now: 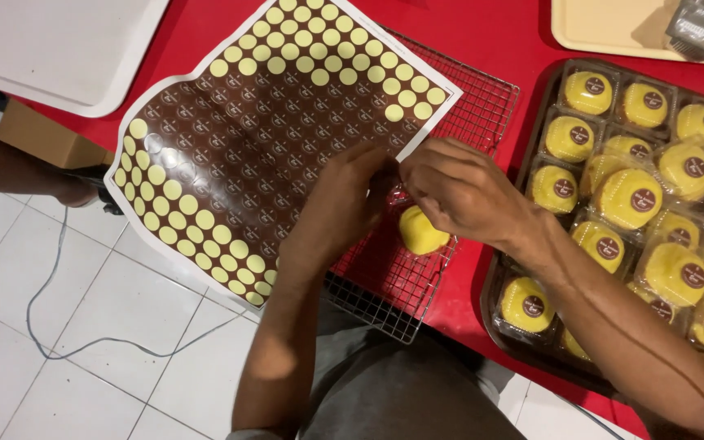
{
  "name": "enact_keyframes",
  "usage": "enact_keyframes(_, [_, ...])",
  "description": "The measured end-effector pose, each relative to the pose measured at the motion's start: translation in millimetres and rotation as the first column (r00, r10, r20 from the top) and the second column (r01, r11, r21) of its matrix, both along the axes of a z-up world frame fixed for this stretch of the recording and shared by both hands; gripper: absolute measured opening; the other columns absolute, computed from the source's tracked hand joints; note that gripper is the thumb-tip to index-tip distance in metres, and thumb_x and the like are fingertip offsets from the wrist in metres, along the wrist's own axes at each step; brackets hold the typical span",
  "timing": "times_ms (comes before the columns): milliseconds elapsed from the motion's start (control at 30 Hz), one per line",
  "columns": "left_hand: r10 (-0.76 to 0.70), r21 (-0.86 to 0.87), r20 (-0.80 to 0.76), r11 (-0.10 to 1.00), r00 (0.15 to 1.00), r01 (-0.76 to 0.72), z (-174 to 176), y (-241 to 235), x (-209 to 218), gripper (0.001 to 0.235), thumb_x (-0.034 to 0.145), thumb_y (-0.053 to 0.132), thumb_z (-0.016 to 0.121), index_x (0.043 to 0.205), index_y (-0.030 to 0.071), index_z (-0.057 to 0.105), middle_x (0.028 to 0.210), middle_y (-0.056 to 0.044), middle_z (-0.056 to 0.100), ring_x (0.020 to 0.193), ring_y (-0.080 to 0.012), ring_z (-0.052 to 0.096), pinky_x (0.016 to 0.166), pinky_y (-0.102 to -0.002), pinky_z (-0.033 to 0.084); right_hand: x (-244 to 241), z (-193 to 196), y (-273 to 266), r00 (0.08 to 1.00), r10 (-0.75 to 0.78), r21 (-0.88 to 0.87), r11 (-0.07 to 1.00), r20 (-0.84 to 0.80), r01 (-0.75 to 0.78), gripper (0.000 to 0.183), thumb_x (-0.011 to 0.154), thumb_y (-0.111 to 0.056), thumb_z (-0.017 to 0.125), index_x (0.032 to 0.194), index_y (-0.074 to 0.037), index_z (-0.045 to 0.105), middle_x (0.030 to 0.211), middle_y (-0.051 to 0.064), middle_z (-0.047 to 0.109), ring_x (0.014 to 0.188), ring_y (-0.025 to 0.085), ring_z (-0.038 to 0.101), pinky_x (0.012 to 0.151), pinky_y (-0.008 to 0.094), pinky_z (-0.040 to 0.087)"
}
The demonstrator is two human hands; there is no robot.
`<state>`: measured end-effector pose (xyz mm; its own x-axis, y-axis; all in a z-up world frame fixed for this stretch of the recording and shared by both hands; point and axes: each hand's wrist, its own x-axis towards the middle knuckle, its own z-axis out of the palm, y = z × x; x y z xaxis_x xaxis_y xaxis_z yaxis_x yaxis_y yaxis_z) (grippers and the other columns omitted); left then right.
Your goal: The person is packaging small yellow cakes into clear plastic containers. They place a round sticker on the top of each container and then use a red handheld stapler to seal the plastic packaging. The sealed containers are then arranged in a beige tray.
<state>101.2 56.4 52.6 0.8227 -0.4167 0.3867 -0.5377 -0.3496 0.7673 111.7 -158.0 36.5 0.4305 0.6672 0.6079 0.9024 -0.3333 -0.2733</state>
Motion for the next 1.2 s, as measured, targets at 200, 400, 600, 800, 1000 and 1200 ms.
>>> enact_keyframes(200, [-0.002, -0.031, -0.078, 1.0, 0.997, -0.001, -1.5, -0.2, -5.1, 0.007, 0.091, 0.0, 0.065, 0.097, -0.003, 0.064, 0.08, -0.022, 0.062, 0.075, -0.0437, 0.068, 0.061, -0.046, 0.055, -2.3, 2.5, -0.4, 0.998, -0.015, 0.1, 0.995, -0.063, 0.022, 0.018, 0.095, 0.004, 0.055, 0.078, -0.004, 0.057, 0.084, 0.014, 0.063, 0.08, 0.037, 0.065, 0.067, 0.047, 0.055])
enact_keyframes(400, [-0.004, -0.155, -0.105, 0.988, 0.994, -0.012, -8.4, -5.0, -0.2, 0.002, 0.093, 0.001, 0.063, 0.092, -0.001, 0.064, 0.072, -0.018, 0.061, 0.067, -0.0346, 0.069, 0.057, -0.04, 0.055, -1.9, -4.7, -4.5, 0.999, -0.042, 0.052, 0.998, -0.021, 0.043, 0.019, 0.095, 0.002, 0.054, 0.077, -0.005, 0.055, 0.084, 0.014, 0.063, 0.078, 0.037, 0.064, 0.065, 0.046, 0.054])
enact_keyframes(600, [0.059, -0.22, -0.222, 0.969, 0.973, -0.109, -26.1, -12.1, -4.9, 0.007, 0.092, 0.009, 0.066, 0.09, 0.003, 0.068, 0.069, -0.018, 0.063, 0.064, -0.03, 0.067, 0.055, -0.04, 0.051, -3.2, 2.7, 4.8, 0.983, -0.025, 0.087, 0.996, 0.183, 0.009, 0.028, 0.102, -0.003, 0.051, 0.074, -0.003, 0.054, 0.083, 0.016, 0.063, 0.075, 0.038, 0.066, 0.069, 0.049, 0.058])
enact_keyframes(800, [0.113, -0.36, -0.408, 0.892, 0.906, -0.273, -39.4, -29.0, -6.3, 0.014, 0.094, 0.013, 0.064, 0.085, 0.003, 0.071, 0.064, -0.009, 0.062, 0.063, -0.0142, 0.057, 0.054, -0.032, 0.048, -5.1, -5.0, 9.8, 0.919, -0.061, 0.132, 0.991, 0.389, 0.01, 0.025, 0.099, 0.006, 0.062, 0.074, 0.004, 0.063, 0.089, 0.019, 0.069, 0.073, 0.036, 0.067, 0.074, 0.05, 0.062])
enact_keyframes(1000, [0.109, -0.455, -0.486, 0.815, 0.867, -0.358, -30.8, -36.6, -15.4, 0.016, 0.095, 0.015, 0.068, 0.091, 0.0, 0.074, 0.063, -0.002, 0.053, 0.061, -0.0113, 0.055, 0.055, -0.029, 0.045, -2.4, -36.8, -0.6, 0.999, -0.016, 0.273, 0.962, 0.042, 0.004, 0.023, 0.096, 0.0, 0.067, 0.074, 0.0, 0.063, 0.079, 0.017, 0.069, 0.07, 0.038, 0.071, 0.063, 0.05, 0.059])
enact_keyframes(1200, [0.307, -0.319, -0.224, 0.874, 0.925, -0.368, -17.0, -38.9, -21.4, 0.011, 0.093, 0.014, 0.071, 0.095, 0.005, 0.076, 0.06, -0.007, 0.052, 0.056, -0.0192, 0.059, 0.053, -0.032, 0.047, -20.7, 42.4, 2.8, 0.9, -0.057, 0.307, 0.929, -0.432, 0.206, 0.022, 0.084, 0.011, 0.077, 0.086, 0.003, 0.057, 0.088, 0.021, 0.074, 0.083, 0.034, 0.075, 0.077, 0.046, 0.057])
